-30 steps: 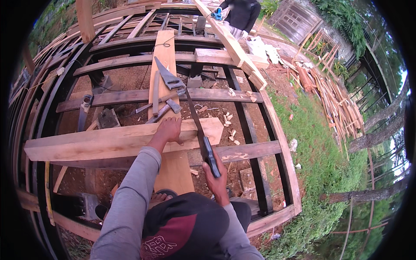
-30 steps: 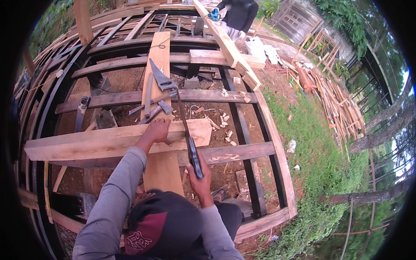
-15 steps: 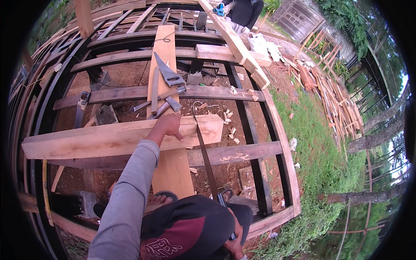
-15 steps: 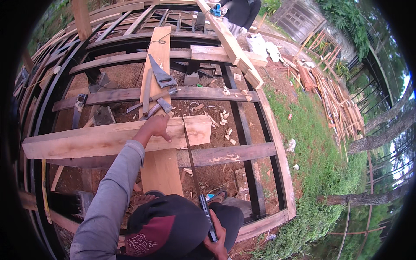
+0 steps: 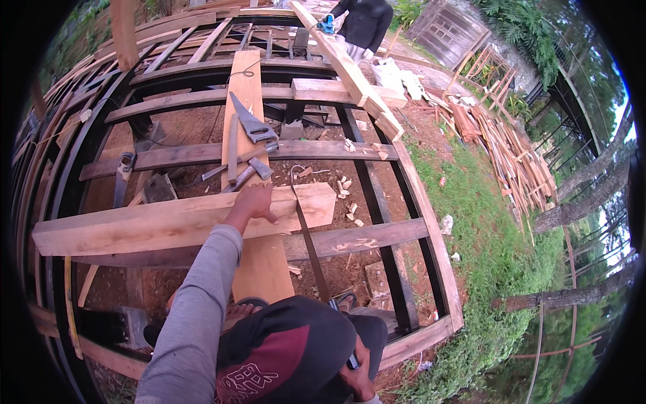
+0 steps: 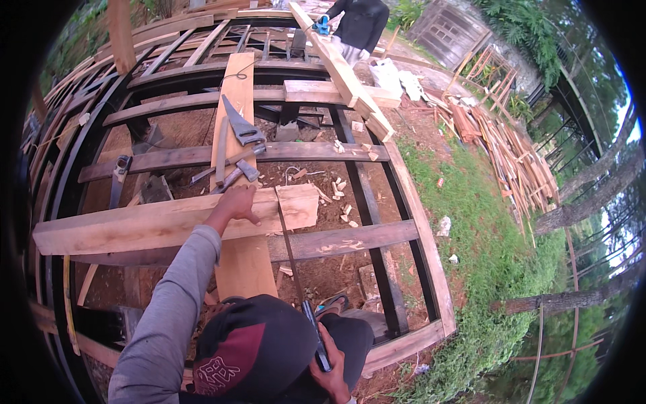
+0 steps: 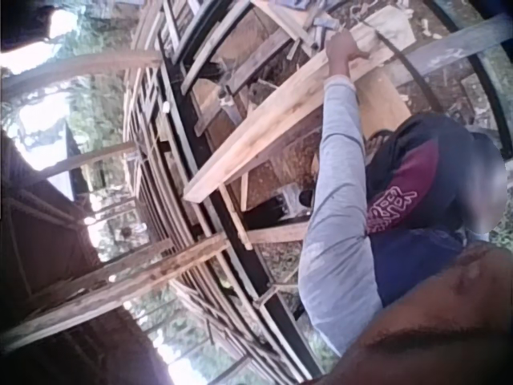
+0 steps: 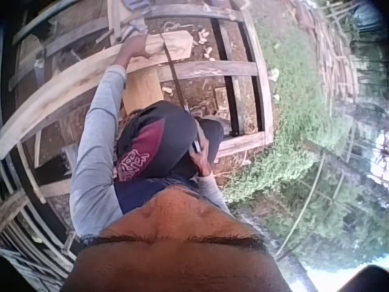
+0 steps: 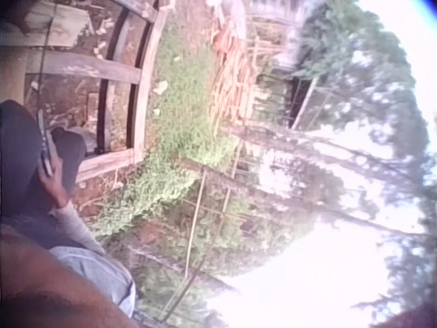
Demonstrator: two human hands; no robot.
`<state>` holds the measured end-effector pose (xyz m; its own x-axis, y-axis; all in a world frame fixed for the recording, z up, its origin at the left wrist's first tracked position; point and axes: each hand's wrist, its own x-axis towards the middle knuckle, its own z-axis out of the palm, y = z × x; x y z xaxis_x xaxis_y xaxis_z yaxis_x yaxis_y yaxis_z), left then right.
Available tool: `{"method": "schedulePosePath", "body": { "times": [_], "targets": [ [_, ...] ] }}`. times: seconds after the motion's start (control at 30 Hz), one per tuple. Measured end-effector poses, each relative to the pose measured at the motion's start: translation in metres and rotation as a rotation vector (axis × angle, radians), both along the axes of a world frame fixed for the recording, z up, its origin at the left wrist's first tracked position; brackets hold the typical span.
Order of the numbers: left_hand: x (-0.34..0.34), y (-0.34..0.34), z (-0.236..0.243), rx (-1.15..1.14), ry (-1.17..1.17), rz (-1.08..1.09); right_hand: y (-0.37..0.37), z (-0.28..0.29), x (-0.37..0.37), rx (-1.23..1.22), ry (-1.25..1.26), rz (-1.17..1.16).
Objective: The person saws through a piece of lumber with a hand saw while holding the wood steady by hand and foot on a wooden structure.
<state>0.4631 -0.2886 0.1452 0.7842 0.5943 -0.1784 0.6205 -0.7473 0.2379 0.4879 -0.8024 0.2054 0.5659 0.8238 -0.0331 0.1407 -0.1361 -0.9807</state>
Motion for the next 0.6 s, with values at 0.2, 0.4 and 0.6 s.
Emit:
{"method": "schedulePosePath", "body": {
  "times": [0.2, 0.4, 0.6],
  "targets": [
    [-0.002, -0.001, 0.000, -0.015, 0.031, 0.020, 0.003, 0.012, 0.004, 0.000, -0.012, 0.010],
    [0.000, -0.005, 0.000, 0.003, 0.005, 0.002, -0.006, 0.002, 0.004, -0.027, -0.030, 0.036],
    [-0.002, 0.001, -0.006, 0.011, 0.005, 0.003, -0.002, 0.010, -0.002, -0.049, -0.007, 0.023]
  ]
}}
